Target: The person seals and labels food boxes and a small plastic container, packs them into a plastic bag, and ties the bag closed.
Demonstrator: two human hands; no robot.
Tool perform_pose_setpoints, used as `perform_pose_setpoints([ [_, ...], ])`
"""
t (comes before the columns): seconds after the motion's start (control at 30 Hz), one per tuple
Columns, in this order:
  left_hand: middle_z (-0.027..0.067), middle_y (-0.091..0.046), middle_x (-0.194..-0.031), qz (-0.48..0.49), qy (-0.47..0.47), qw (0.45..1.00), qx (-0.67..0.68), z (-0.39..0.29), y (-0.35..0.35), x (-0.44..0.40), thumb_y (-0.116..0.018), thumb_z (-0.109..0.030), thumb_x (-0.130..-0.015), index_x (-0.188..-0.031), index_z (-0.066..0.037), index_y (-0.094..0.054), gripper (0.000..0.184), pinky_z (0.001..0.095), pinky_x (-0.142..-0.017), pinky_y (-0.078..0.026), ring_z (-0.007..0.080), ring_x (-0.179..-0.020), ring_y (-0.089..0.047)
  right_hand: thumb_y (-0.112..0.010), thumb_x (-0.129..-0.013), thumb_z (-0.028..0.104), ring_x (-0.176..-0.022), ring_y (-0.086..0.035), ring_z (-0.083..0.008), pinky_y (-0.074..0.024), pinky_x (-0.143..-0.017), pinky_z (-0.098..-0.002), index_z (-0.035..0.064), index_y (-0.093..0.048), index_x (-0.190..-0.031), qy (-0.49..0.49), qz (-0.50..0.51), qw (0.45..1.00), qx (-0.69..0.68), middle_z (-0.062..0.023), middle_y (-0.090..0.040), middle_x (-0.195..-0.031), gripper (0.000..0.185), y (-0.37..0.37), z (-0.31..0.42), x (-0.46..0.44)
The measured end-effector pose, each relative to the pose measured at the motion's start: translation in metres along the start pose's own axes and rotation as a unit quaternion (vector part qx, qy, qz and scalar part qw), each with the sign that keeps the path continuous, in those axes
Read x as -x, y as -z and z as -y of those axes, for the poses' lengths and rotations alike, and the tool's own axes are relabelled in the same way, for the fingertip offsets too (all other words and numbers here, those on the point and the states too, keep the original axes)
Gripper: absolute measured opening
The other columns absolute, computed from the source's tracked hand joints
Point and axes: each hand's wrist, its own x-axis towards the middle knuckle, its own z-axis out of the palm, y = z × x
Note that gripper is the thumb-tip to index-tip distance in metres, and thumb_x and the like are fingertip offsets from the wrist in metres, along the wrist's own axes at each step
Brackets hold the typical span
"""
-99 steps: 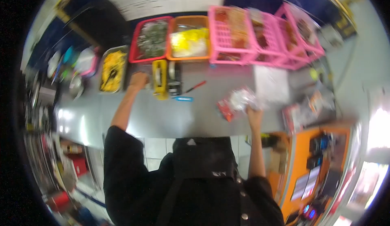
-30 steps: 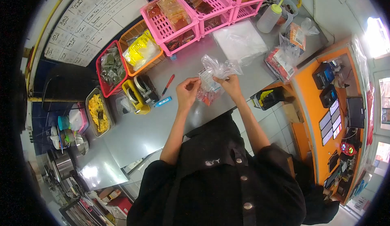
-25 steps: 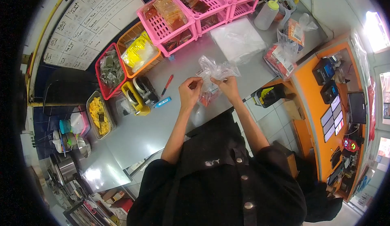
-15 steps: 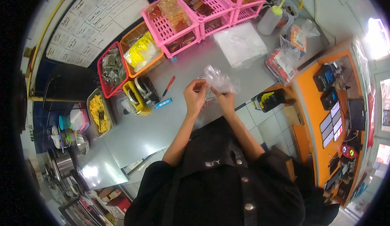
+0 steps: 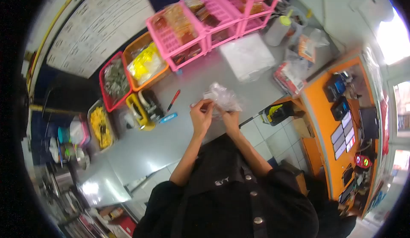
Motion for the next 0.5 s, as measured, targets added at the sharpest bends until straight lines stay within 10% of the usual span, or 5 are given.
perform_pose_setpoints([
  [0.17,0.0134,-0.066,-0.083,0.024,-0.112,0.99,-0.088,0.017,-0.008,0.003,-0.066,-0.012,-0.087,-0.091,0.0,-0.07,0.013,0.041,-0.069,-0.048,0.0286,-0.072,-0.062,-0.063,-0.08,-0.001,-0.092,-0.068,-0.0252,-0.0596,-0.065,-0.0367,-0.0051,-0.055,-0.122,0.049,0.019,0.998,0.018,-0.017,-0.064,-0.11,0.042,0.009,-0.02,-0.003],
  [0.23,0.0137,-0.065,-0.09,0.03,-0.118,0.98,-0.155,0.025,-0.007,0.004,-0.065,-0.012,-0.087,-0.096,-0.001,-0.068,0.015,0.0422,-0.072,-0.047,0.0294,-0.078,-0.061,-0.062,-0.077,-0.004,-0.105,-0.064,-0.0301,-0.0553,-0.083,-0.0425,-0.0016,-0.053,-0.127,0.22,0.027,0.95,0.218,-0.0187,-0.062,-0.117,0.051,0.011,-0.002,0.002],
  [0.37,0.0138,-0.063,-0.095,0.056,-0.2,0.955,-0.211,0.036,-0.003,0.003,-0.065,-0.012,-0.085,-0.1,-0.002,-0.067,0.018,0.0438,-0.079,-0.045,0.0321,-0.087,-0.059,-0.062,-0.074,-0.003,-0.115,-0.058,-0.036,-0.0467,-0.097,-0.0442,0.0016,-0.054,-0.128,0.164,0.013,0.954,0.251,-0.0206,-0.059,-0.124,0.054,0.007,0.004,0.007],
  [0.5,0.0132,-0.06,-0.093,0.078,-0.203,0.965,-0.15,0.031,0.006,0.002,-0.063,-0.013,-0.084,-0.099,-0.002,-0.064,0.019,0.0465,-0.088,-0.04,0.0353,-0.091,-0.056,-0.063,-0.074,0.002,-0.111,-0.058,-0.0413,-0.0465,-0.096,-0.0453,0.0015,-0.056,-0.124,0.39,0.02,0.82,0.419,-0.0234,-0.058,-0.122,0.051,0.009,0.006,-0.002],
])
